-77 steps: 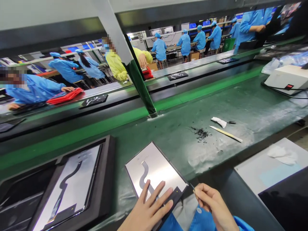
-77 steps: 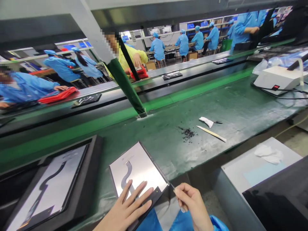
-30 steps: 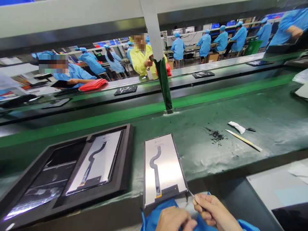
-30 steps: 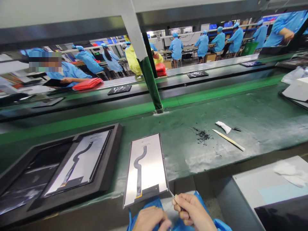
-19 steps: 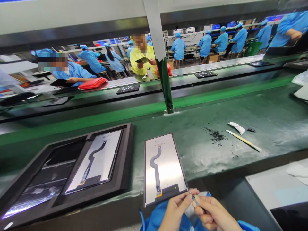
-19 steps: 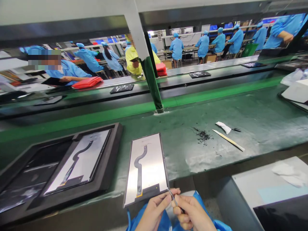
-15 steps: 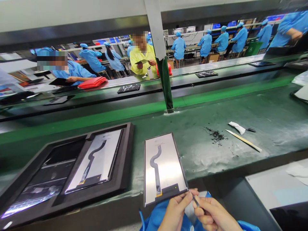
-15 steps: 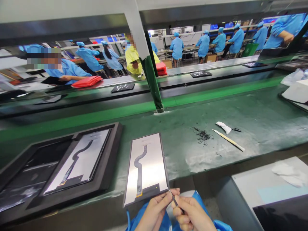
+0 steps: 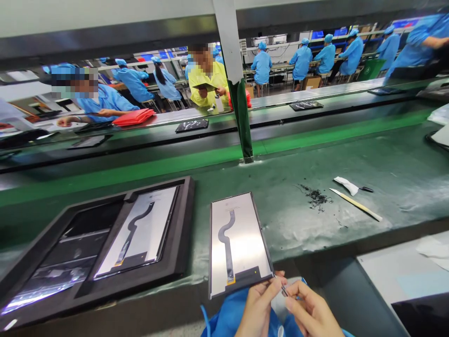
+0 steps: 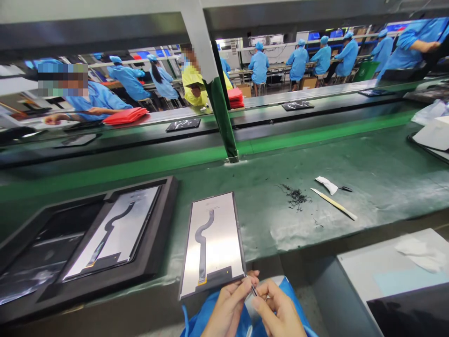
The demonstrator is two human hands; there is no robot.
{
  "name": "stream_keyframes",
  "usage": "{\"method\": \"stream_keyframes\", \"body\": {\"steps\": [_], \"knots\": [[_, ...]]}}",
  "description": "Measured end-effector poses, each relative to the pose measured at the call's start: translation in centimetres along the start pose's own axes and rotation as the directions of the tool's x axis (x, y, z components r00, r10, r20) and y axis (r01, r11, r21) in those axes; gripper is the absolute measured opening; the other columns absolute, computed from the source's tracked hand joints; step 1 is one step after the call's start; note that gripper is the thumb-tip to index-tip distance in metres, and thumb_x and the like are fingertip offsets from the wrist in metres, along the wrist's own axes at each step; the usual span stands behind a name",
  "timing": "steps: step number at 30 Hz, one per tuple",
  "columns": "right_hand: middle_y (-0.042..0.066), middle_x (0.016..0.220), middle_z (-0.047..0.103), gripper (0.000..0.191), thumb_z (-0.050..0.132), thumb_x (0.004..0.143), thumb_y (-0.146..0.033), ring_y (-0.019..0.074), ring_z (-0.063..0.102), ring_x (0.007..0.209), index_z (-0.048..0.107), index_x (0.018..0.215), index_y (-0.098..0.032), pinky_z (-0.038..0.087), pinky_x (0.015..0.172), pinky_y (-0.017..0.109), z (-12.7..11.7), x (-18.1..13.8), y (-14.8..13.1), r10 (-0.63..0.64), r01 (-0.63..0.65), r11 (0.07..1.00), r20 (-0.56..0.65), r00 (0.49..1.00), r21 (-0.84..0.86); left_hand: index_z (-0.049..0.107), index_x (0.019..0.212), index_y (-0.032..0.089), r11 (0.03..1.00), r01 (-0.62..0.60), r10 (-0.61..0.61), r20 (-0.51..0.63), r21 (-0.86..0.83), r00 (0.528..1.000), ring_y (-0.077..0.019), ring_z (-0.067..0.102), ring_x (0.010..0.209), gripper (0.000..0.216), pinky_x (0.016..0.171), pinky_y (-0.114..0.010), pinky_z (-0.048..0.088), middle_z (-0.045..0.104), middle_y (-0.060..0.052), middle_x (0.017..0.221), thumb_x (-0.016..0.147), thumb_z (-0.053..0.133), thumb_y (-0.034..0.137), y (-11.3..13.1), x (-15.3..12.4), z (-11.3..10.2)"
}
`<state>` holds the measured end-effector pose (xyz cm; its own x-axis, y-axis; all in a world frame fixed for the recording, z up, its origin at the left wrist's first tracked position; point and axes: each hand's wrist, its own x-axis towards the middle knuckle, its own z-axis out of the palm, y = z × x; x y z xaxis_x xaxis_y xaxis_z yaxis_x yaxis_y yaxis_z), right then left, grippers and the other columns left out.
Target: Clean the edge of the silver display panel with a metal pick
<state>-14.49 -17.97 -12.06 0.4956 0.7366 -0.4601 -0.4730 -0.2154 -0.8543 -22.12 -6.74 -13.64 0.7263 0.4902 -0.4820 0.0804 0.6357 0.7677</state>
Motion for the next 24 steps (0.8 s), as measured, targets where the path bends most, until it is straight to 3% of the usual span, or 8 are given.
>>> {"method": "stream_keyframes", "body": {"steps": [4,7,12,15,20,24], "knots": [[-0.01,0.049,0.035,0.063,0.062,0.07,-0.082,0.004,0.022,0.041,0.054,0.068,-0.019,0.013,0.041,0.023,-0.1,-0.2,0.1,-0.013,0.013,1.0,-0.023,1.0,-0.011,0.078,0.072,0.014,1.0,-0.011,0.011,0.001,0.001,1.0,-0.0329,0.061,0.11,0.048,0.098,-0.038,0.041,0.073,-0.015,0.103,0.059,0.088,0.059,0.1,-0.1,0.2],[-0.01,0.049,0.038,0.067,0.069,0.06,-0.083,0.0027,0.021,0.038,0.058,0.072,-0.018,0.01,0.038,0.021,-0.1,0.1,-0.5,0.11,-0.116,0.988,0.059,0.992,0.101,0.077,0.073,0.014,1.0,-0.018,0.018,0.011,0.0,1.0,-0.0306,0.063,0.104,0.049,0.096,-0.037,0.042,0.073,-0.014,0.095,0.059,0.087,0.06,0.2,-0.2,0.2],[-0.015,0.042,0.029,0.07,0.078,0.047,-0.08,0.0012,0.015,0.036,0.055,0.071,-0.019,0.006,0.035,0.018,0.2,0.3,-1.5,0.263,-0.303,0.919,0.181,0.948,0.253,0.078,0.078,0.013,1.0,-0.013,0.013,0.025,-0.005,1.0,-0.027,0.064,0.094,0.051,0.093,-0.036,0.043,0.072,-0.011,0.086,0.058,0.088,0.059,0.1,-0.2,0.0],[-0.014,0.04,0.031,0.07,0.07,0.053,-0.085,0.0019,0.016,0.034,0.05,0.072,-0.021,0.007,0.035,0.018,0.4,0.2,-1.1,0.216,-0.248,0.947,0.165,0.962,0.205,0.075,0.07,0.014,1.0,-0.01,0.011,0.027,-0.015,1.0,-0.0284,0.063,0.098,0.049,0.093,-0.035,0.042,0.071,-0.011,0.087,0.056,0.089,0.059,-0.1,0.0,-0.1],[-0.01,0.055,0.043,0.063,0.068,0.066,-0.08,0.0012,0.022,0.038,0.047,0.071,-0.021,0.014,0.038,0.019,-0.1,-0.1,-0.2,0.007,-0.008,1.0,0.033,0.999,0.026,0.074,0.079,0.015,1.0,0.011,-0.011,0.021,-0.025,1.0,-0.0235,0.063,0.09,0.047,0.088,-0.033,0.043,0.07,-0.008,0.087,0.06,0.089,0.055,-0.2,0.1,0.3],[-0.009,0.048,0.037,0.063,0.059,0.071,-0.083,0.0056,0.027,0.04,0.051,0.069,-0.021,0.018,0.039,0.022,-0.7,0.1,-0.3,0.03,-0.027,0.999,0.073,0.997,-0.047,0.073,0.075,0.014,1.0,-0.026,0.026,0.046,-0.001,0.999,-0.0198,0.062,0.077,0.049,0.083,-0.031,0.045,0.066,-0.005,0.077,0.06,0.087,0.059,0.1,-0.1,0.4]]}}
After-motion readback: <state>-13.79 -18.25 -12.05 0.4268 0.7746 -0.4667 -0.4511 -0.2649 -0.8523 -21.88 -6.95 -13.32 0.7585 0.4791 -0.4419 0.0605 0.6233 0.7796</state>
